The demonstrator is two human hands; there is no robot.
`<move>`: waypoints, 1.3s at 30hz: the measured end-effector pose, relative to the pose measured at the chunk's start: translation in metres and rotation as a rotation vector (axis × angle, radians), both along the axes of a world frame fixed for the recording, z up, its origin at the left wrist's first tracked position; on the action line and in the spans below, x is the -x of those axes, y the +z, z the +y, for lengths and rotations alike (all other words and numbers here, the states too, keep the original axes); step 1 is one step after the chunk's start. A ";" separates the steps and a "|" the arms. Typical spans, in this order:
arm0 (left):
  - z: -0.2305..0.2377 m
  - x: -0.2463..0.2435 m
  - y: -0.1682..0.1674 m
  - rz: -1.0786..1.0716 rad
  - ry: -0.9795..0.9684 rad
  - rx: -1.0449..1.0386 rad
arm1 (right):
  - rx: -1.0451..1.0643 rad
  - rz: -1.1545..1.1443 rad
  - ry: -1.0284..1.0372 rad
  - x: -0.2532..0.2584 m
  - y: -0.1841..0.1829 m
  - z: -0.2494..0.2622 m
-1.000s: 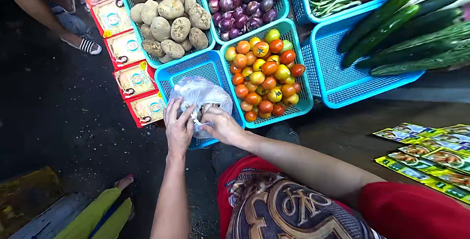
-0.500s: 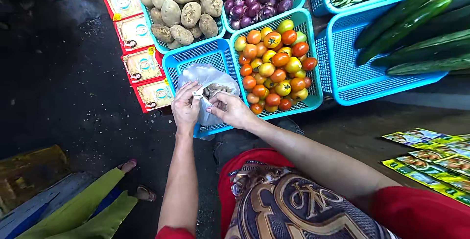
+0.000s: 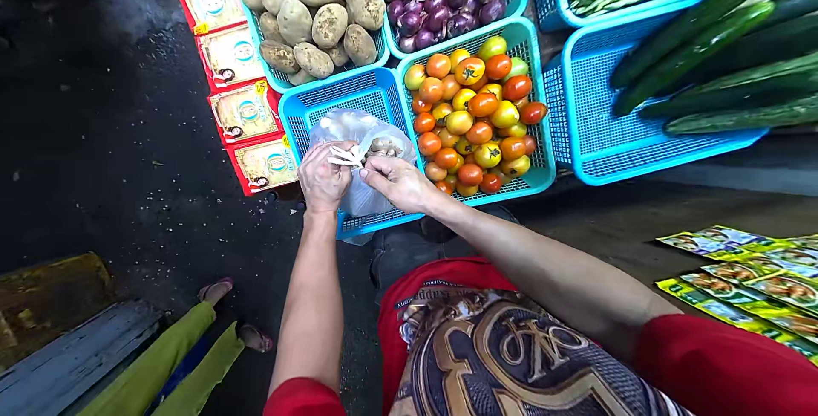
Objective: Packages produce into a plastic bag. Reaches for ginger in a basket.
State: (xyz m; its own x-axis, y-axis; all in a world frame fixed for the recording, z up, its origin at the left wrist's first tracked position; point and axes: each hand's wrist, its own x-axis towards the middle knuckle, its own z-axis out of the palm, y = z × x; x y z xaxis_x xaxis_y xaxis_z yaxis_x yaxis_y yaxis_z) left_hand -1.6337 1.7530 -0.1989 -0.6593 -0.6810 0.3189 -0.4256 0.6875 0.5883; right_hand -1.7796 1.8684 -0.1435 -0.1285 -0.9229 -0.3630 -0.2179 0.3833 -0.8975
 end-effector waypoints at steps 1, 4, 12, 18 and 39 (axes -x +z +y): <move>-0.001 0.005 0.002 -0.021 0.026 -0.036 | 0.023 0.010 -0.002 0.003 0.000 0.002; -0.003 0.013 0.007 -0.124 0.059 -0.101 | 0.144 0.076 0.027 0.007 -0.004 0.019; -0.067 0.004 0.022 -0.437 0.364 -0.496 | 0.290 0.148 0.289 0.001 -0.009 0.087; -0.074 -0.009 -0.015 0.207 0.640 -0.815 | 0.192 0.155 0.039 0.034 -0.013 0.080; 0.122 0.011 0.062 -0.141 0.300 -0.488 | -0.259 0.129 -0.196 0.073 -0.029 -0.083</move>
